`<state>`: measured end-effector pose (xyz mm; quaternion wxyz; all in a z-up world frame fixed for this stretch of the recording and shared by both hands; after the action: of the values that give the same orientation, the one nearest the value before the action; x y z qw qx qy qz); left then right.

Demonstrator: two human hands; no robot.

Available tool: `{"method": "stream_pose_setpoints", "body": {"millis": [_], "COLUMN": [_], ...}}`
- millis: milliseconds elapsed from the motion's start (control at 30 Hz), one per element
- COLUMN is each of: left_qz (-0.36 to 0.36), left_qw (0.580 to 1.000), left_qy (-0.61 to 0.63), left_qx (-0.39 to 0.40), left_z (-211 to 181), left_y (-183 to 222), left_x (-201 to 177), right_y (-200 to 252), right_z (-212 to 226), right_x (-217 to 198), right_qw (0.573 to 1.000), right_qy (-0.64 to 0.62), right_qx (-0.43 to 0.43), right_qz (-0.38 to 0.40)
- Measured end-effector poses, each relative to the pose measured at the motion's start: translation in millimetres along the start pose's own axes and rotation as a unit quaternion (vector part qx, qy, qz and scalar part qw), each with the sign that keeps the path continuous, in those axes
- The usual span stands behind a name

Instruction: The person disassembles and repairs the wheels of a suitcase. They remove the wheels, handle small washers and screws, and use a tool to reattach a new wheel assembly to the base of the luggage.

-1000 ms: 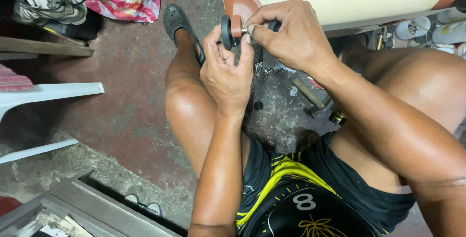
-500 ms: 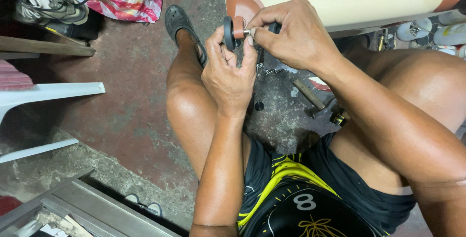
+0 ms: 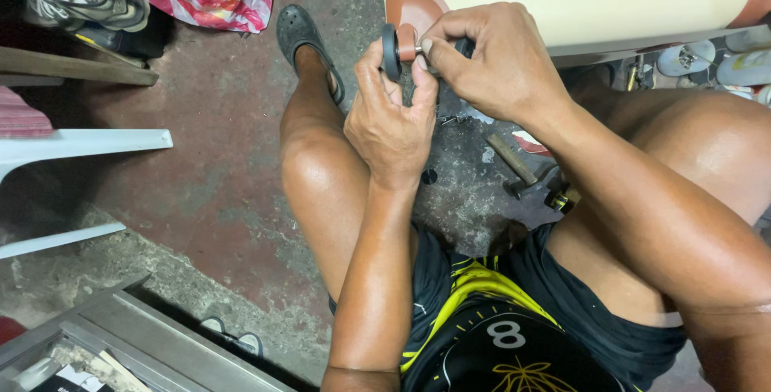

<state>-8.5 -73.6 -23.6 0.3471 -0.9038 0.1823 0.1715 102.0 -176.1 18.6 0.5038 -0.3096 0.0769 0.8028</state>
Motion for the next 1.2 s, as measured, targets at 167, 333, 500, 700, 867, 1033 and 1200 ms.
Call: {"method": "stream_pose_setpoints", "body": {"millis": [167,333,500,700,867,1033,1200], "left_qz": [-0.005,0.033,-0.03,0.017,0.038,0.07,0.046], "left_qw": [1.0,0.997,0.998,0.999,0.996,0.986,0.873], "left_qy": [0.014,0.045,0.019,0.03,0.066,0.142,0.395], "left_qx": [-0.011,-0.05,0.054,-0.03,-0.05,-0.046,-0.282], "left_z": [-1,-2,-4,0,7,27,68], "left_y": [-3,-6,-8,-7,-3,-4,3], "left_x": [-1,-4,-6,-5,-6,-18,-34], "right_y": [2,3,0,2,7,28,65], "right_z": [5,-2,-2,4,8,-18,-108], "right_x": [0,6,3,-5,-19,-33,19], "right_qw": [0.998,0.999,1.0,0.996,0.997,0.952,0.935], "right_qy": [-0.019,-0.01,-0.004,-0.067,-0.041,0.019,0.057], "right_qx": [-0.05,0.037,-0.009,-0.066,-0.042,0.196,0.113], "right_qz": [-0.019,0.005,0.02,0.006,0.05,0.236,0.331]}}
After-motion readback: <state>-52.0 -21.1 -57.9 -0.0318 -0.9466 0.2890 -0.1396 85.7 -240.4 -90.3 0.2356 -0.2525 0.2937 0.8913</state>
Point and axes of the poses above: each hand's wrist, its own y-axis away from the middle knuckle, its own x-axis out of the palm, z = x × y, the point moved 3 cm from there along -y, towards the middle knuckle, and after that the axes turned 13 degrees about -z, right-handed, at the moved point
